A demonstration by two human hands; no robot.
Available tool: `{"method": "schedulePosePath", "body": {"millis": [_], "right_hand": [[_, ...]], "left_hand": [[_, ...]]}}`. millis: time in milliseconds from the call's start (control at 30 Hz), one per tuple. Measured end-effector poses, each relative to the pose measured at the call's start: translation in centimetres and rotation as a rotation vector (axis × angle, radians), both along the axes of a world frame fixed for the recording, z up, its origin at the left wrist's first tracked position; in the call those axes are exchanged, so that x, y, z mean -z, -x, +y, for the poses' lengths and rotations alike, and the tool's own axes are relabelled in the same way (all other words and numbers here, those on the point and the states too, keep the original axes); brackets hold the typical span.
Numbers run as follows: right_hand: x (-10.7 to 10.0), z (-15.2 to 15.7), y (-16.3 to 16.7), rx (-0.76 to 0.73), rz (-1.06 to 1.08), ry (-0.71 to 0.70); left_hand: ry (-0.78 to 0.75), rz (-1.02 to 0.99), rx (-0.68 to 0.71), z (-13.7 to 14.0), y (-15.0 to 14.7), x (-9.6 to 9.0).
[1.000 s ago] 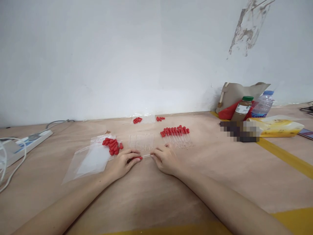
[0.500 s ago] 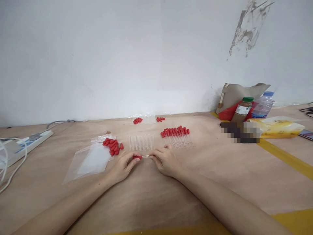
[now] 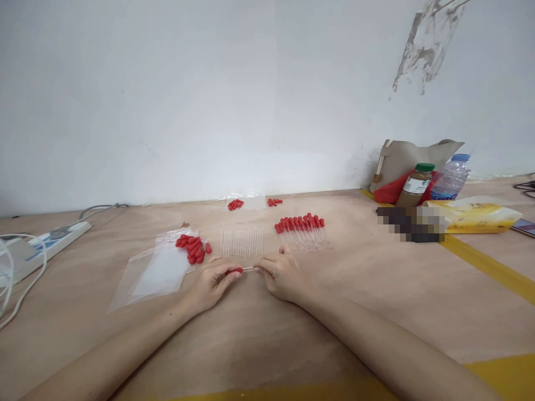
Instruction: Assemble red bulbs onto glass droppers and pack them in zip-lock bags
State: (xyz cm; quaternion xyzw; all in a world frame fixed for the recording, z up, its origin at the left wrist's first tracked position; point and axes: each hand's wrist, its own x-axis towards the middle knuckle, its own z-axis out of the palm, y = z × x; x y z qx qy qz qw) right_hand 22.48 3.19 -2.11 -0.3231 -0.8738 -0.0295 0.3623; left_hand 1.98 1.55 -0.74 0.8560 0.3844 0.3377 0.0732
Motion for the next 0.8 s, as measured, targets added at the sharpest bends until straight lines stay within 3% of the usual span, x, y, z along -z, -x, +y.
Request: {"method": "schedulePosePath", "body": {"millis": [467,800], "right_hand": [[-0.7,-0.3,0.1,-0.006,-0.154,-0.164],[-1.1,-1.4,0.8,-0.025,-0.093,0.034]], "left_hand": [[-0.051,0.049,0.036,-0.1,0.1,0.1],[-0.062,0.082,0.112,-0.3,0.2,0.3]]}}
